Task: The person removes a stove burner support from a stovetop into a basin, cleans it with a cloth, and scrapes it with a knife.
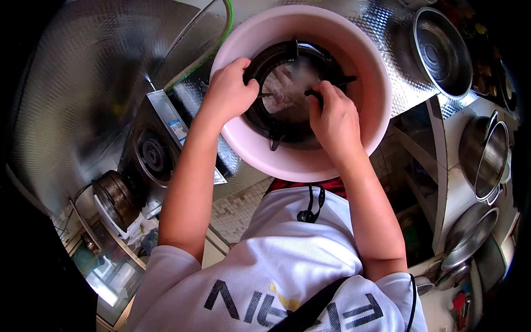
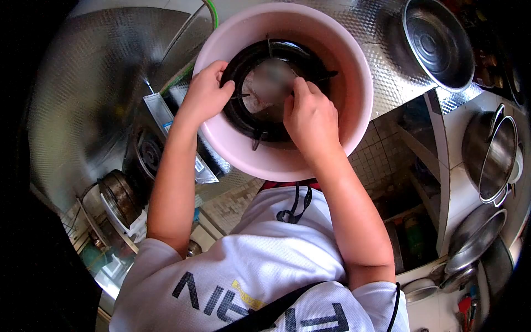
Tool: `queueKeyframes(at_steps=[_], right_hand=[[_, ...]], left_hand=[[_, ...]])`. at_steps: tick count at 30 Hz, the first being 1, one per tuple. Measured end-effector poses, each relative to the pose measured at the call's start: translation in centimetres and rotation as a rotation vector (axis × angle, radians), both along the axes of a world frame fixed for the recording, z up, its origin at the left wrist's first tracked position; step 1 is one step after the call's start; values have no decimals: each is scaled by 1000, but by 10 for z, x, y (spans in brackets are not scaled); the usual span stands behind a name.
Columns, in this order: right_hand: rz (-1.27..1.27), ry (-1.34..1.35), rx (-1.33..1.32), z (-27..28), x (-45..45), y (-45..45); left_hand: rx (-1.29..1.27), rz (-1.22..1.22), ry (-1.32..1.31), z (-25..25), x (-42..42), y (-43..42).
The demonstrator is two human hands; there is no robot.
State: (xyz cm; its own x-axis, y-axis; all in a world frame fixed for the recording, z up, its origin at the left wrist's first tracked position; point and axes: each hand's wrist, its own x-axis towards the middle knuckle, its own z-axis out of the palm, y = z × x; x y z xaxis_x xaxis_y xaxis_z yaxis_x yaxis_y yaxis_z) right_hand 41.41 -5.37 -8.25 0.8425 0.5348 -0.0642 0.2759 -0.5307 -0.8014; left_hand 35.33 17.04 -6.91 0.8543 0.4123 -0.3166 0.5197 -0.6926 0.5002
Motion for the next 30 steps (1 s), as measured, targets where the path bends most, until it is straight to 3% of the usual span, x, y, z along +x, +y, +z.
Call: queueKeyframes(at_steps=[3, 6, 9, 15, 18, 24, 27, 30], right_hand=[[-39, -3, -29, -3, 0, -2], [-42, 3, -36, -7, -2, -1], [-43, 34, -88, -6, -2, -2], [-38, 48, -112, -9, -1, -3], [-22, 61, -117, -8, -3, -4], [30, 64, 82, -8, 0, -5], [4, 72, 143, -7, -1, -3], [-12, 111, 128, -4, 0, -2]], left_hand=[[251, -150, 262, 24, 27, -12], [291, -138, 376, 12, 36, -16], [316, -72, 424, 15, 43, -27], [225, -229, 362, -5, 36, -4], [216, -190, 546, -18, 38, -5], [274, -110, 238, 9, 23, -19], [100, -17, 200, 33, 16, -28], [84, 25, 128, 29, 4, -29]])
